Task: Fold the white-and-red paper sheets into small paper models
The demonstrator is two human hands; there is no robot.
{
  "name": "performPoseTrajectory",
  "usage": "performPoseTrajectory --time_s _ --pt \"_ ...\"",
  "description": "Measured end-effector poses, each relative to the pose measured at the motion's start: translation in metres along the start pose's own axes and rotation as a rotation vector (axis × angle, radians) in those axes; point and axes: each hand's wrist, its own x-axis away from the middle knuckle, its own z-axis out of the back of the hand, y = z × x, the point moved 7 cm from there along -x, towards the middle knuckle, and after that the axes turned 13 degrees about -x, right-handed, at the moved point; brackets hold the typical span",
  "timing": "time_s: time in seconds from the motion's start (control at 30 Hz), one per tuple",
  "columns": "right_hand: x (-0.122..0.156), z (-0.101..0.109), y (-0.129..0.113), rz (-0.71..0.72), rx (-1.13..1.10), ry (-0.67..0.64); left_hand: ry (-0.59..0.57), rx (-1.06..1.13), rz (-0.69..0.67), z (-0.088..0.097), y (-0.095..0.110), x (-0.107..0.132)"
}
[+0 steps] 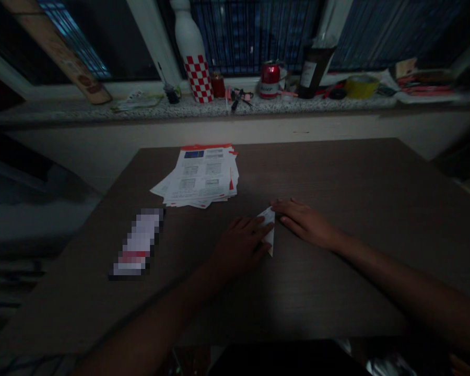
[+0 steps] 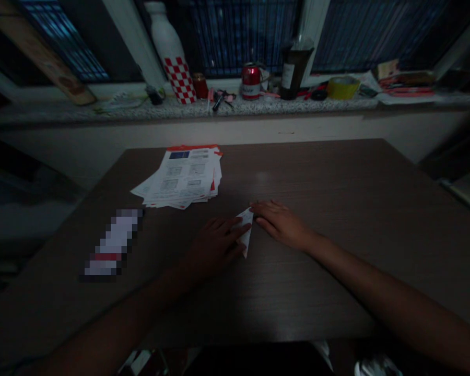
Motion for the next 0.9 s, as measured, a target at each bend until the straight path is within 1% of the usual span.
performPoseTrajectory --time_s 0.13,0.2,0.33,0.47,0.57,0.67,0.8,0.9 --pt "-0.002 0.003 -0.001 0.005 0.030 0.051 0.000 0.039 -0.014 -0.003 0.001 0.000" --pt "-0.001 0.003 -0.002 0.023 0.070 0.048 -0.002 0.060 -0.030 -0.006 0.002 0.000" --pt "-0.001 0.002 -0.003 0.060 0.113 0.026 -0.012 0.106 -0.007 -0.010 0.000 0.001" --pt "-0.003 0.002 -0.004 0.048 0.115 0.020 -0.011 0.145 0.013 -0.011 0.000 0.001" --pt "-0.004 0.004 -0.005 0.034 0.078 0.035 -0.004 0.171 0.018 -0.012 -0.001 0.001" --pt "-0.007 0.006 0.000 0.018 0.013 0.060 -0.002 0.196 0.026 -0.013 -0.002 0.001" --pt "-0.012 0.014 0.014 -0.028 -0.139 0.144 -0.008 0.211 0.018 -0.012 -0.003 0.001" --pt "-0.018 0.020 0.020 -0.029 -0.206 0.216 0.003 0.202 0.005 -0.011 -0.003 0.002"
